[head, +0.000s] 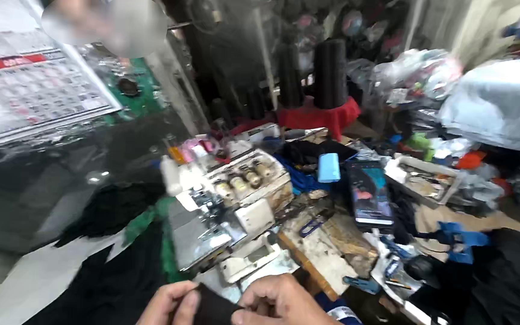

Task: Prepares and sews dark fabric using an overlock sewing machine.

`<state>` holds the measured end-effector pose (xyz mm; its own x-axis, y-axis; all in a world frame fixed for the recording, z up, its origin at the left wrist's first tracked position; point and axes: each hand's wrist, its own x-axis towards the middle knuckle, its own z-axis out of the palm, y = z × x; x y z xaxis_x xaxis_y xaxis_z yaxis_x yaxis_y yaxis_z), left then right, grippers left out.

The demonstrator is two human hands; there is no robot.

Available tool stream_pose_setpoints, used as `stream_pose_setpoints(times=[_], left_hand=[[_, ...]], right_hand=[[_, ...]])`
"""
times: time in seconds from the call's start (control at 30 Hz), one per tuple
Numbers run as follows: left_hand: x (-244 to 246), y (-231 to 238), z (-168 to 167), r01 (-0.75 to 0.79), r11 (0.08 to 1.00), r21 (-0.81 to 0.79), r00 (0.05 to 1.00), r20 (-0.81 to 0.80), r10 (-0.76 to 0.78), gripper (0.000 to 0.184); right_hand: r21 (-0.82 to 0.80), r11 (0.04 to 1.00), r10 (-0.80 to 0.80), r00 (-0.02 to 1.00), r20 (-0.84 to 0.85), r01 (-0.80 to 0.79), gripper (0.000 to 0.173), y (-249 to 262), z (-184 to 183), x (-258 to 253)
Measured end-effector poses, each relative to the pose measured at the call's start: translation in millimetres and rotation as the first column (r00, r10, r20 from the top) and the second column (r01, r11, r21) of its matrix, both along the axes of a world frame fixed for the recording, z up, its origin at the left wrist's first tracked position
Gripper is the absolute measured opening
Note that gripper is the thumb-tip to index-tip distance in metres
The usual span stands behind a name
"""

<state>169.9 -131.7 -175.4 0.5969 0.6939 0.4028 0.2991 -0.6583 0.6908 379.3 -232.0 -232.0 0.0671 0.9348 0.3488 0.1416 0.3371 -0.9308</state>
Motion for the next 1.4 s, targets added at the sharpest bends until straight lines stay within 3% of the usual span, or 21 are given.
stream_pose_setpoints(times=[0.13,0.23,0.33,0.4,0.5,0.77,0.97,1.13,1.23,1.33,1.4], left_hand=[[1,12,-20,-0.154,0.987,0.056,0.984,-0.079,0.158,0.021],[2,35,-4,-0.15,0.984,0.097,0.987,-0.037,0.154,0.024],[23,57,21,-0.229,0.936,0.266,0.969,-0.025,0.244,0.022],[42,79,17,-0.257,0.876,0.408,0.934,-0.127,0.334,0.021],[57,100,0,-0.236,0.837,0.494,0.9,-0.213,0.38,0.019],[54,99,9,-0.22,0.889,0.401,0.919,-0.221,0.327,0.008],[53,108,25,-0.19,0.936,0.297,0.901,-0.327,0.286,0.009],[77,127,11,-0.279,0.845,0.455,0.869,-0.254,0.424,0.014],[66,114,11,-0.264,0.809,0.525,0.866,-0.24,0.438,0.024],[54,81,-2,-0.31,0.826,0.47,0.891,-0.159,0.425,0.027],[48,88,-14,-0.289,0.866,0.408,0.925,-0.114,0.363,0.026]], right_hand=[[-0.104,0.994,-0.018,0.999,-0.029,0.014,0.018,18,-3,-8],[-0.076,0.996,-0.042,0.997,-0.06,0.038,0.018,35,11,-5],[-0.126,0.983,-0.142,0.986,-0.084,0.13,0.021,57,22,-1],[-0.211,0.957,-0.225,0.969,-0.097,0.201,0.023,76,17,2],[-0.275,0.93,-0.293,0.944,-0.148,0.245,0.026,88,5,6],[-0.261,0.947,-0.248,0.943,-0.224,0.187,0.024,82,4,7],[-0.285,0.946,-0.234,0.935,-0.267,0.155,0.025,86,1,9],[-0.375,0.894,-0.372,0.874,-0.313,0.246,0.037,111,15,2],[-0.38,0.893,-0.365,0.884,-0.292,0.243,0.035,113,16,2],[-0.378,0.899,-0.346,0.886,-0.307,0.22,0.036,113,15,2],[-0.381,0.899,-0.348,0.881,-0.32,0.217,0.037,115,14,1]])
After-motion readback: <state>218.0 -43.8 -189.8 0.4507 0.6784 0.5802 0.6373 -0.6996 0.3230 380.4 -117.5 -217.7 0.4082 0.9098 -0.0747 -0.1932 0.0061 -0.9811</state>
